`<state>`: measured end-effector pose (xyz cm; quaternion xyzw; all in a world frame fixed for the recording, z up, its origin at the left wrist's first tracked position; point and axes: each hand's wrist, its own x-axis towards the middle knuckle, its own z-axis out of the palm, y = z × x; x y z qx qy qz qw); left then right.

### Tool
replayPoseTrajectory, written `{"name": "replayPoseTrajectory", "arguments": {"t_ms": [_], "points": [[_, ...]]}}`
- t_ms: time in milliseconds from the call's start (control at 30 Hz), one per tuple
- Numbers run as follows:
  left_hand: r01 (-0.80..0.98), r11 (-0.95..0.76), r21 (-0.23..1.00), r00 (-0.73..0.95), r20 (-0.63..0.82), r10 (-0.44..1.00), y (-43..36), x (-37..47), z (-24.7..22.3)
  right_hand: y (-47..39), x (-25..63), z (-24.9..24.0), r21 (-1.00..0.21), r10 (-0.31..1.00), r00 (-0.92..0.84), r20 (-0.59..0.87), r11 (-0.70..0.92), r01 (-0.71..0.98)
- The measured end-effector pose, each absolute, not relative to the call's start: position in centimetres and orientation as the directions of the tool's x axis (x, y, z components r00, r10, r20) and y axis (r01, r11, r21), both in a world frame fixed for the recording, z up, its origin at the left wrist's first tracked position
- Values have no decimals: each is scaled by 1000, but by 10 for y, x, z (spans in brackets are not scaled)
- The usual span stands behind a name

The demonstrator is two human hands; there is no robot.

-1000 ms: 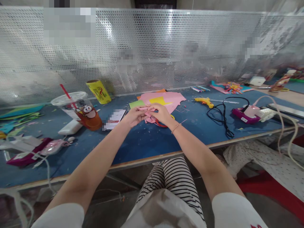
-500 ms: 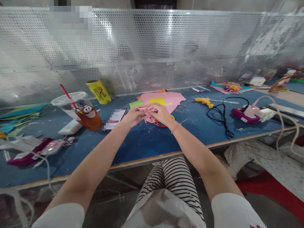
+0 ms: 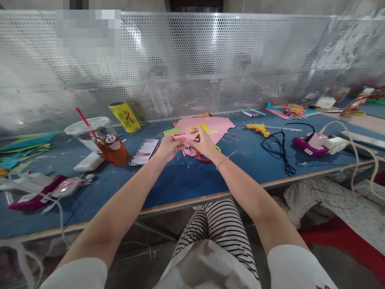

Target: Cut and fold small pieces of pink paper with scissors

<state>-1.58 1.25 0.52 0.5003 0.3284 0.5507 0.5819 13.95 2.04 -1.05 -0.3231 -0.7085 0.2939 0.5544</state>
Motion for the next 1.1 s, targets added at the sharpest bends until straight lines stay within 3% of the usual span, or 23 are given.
{"name": "replayPoseTrajectory", "arguments": {"t_ms": [167, 333, 667, 1100], "points": [[-266, -181, 947, 137, 223, 965, 13, -14, 2, 28, 141, -14, -854, 858, -111, 501, 511, 99], [-154, -223, 963, 108, 240, 965, 18, -13, -5, 30, 143, -15, -904, 896, -198, 398, 419, 79], [-161, -275, 948, 84, 291, 953, 18, -11, -9, 24, 143, -10, -795, 822, -167, 544, 569, 210], [-297, -217, 930, 90, 254, 963, 17, -4, -10, 23, 143, -8, -857, 867, -133, 481, 496, 136]]}}
